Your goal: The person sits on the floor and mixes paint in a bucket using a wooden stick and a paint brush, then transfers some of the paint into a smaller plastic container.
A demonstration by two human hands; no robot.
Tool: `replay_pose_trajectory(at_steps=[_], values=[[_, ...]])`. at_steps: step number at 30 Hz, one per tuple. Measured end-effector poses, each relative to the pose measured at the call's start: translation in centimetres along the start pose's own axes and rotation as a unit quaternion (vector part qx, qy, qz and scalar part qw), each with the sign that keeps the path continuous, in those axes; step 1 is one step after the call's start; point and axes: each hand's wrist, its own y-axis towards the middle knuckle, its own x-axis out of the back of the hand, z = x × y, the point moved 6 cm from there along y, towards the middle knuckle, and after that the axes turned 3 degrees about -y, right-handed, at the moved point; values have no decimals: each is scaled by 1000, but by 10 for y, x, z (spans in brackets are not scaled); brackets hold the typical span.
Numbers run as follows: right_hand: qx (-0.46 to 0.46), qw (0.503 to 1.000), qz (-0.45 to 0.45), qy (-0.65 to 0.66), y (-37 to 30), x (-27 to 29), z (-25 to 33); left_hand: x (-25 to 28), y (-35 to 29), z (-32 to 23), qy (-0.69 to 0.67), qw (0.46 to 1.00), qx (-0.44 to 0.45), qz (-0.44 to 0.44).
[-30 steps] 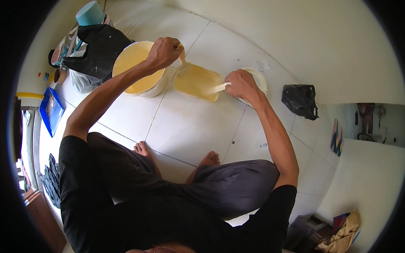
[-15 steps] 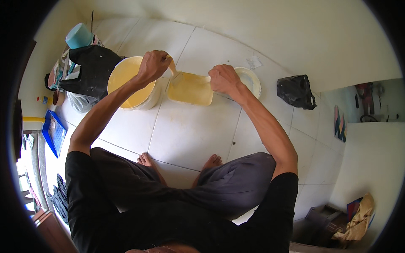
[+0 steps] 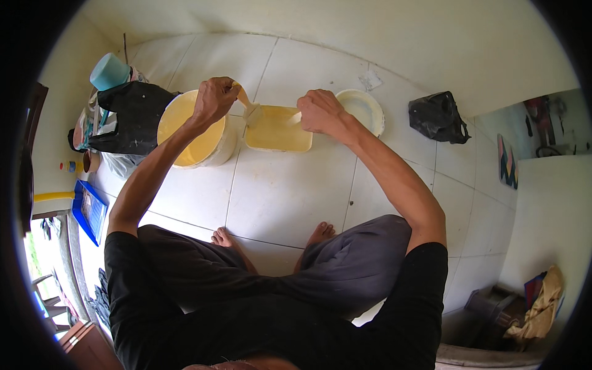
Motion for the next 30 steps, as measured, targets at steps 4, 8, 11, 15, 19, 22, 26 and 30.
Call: replay_pose_trajectory(at_steps=[4, 8, 11, 15, 19, 22, 26, 30], values=[[10, 997, 64, -47, -9, 12, 8, 1, -2, -9, -17, 1000, 8, -17], [71, 993, -36, 91, -10, -2, 12, -2, 4, -6, -3, 1000, -10, -10], [44, 993, -87, 68, -6, -12, 5, -1, 1, -20, -22, 999, -6, -23], [25, 998, -64, -9, -7, 9, -1, 3, -3, -12, -13, 1000, 7, -10], [27, 999, 21, -26, -10, 12, 6, 2, -6, -13, -23, 1000, 12, -7], [51, 997, -31, 47, -8, -6, 9, -2, -5, -16, -24, 1000, 7, -2], [28, 995, -90, 27, -9, -9, -2, -4, -6, -18, -3, 1000, 8, 5], [28, 998, -38, -39, -12, 12, 0, -2, -7, -11, -14, 1000, 18, 0]])
